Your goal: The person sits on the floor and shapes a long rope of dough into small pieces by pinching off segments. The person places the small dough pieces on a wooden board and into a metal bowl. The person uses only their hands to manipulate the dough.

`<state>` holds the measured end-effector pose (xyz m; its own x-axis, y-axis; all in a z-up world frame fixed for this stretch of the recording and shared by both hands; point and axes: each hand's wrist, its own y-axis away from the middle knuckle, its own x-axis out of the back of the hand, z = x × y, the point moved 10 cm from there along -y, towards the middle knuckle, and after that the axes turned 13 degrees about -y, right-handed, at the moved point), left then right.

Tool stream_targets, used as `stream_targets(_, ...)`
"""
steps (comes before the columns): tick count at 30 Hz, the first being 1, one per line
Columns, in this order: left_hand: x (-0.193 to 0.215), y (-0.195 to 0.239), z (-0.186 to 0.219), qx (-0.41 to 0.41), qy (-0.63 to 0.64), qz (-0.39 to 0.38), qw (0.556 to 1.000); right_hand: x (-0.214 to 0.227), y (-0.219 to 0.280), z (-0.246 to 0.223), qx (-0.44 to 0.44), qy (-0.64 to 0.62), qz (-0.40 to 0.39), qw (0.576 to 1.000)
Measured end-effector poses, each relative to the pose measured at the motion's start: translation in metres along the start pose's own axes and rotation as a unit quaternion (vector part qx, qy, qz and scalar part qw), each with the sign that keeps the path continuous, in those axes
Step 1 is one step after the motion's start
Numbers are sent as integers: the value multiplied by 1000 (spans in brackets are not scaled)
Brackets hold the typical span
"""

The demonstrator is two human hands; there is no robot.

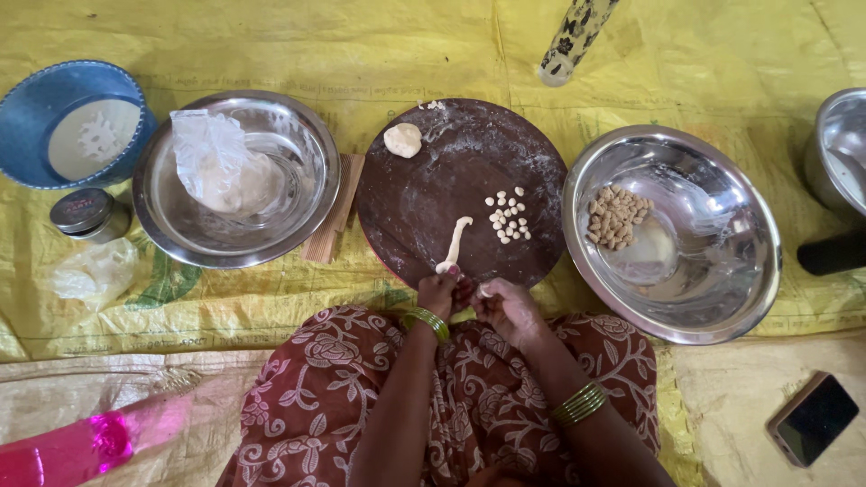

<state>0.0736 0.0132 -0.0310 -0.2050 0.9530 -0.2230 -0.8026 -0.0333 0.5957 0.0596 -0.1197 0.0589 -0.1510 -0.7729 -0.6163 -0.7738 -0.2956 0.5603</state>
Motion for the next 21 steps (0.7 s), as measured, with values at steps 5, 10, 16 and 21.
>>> stream_targets(5,11,-4,3,-36,-28,28,999,-9,5,-11,20,54,5,998)
stream_targets(10,8,-12,-7,-41,26,23,999,0,0,-24,101,77,54,990)
stream_targets(16,4,-18,-13,-34,64,17,997,17,-5,-24,95,93,99,986)
stream_targets(21,1,-13,-8,-44,57,-7,997,6,-6,-28,140,105,43,984)
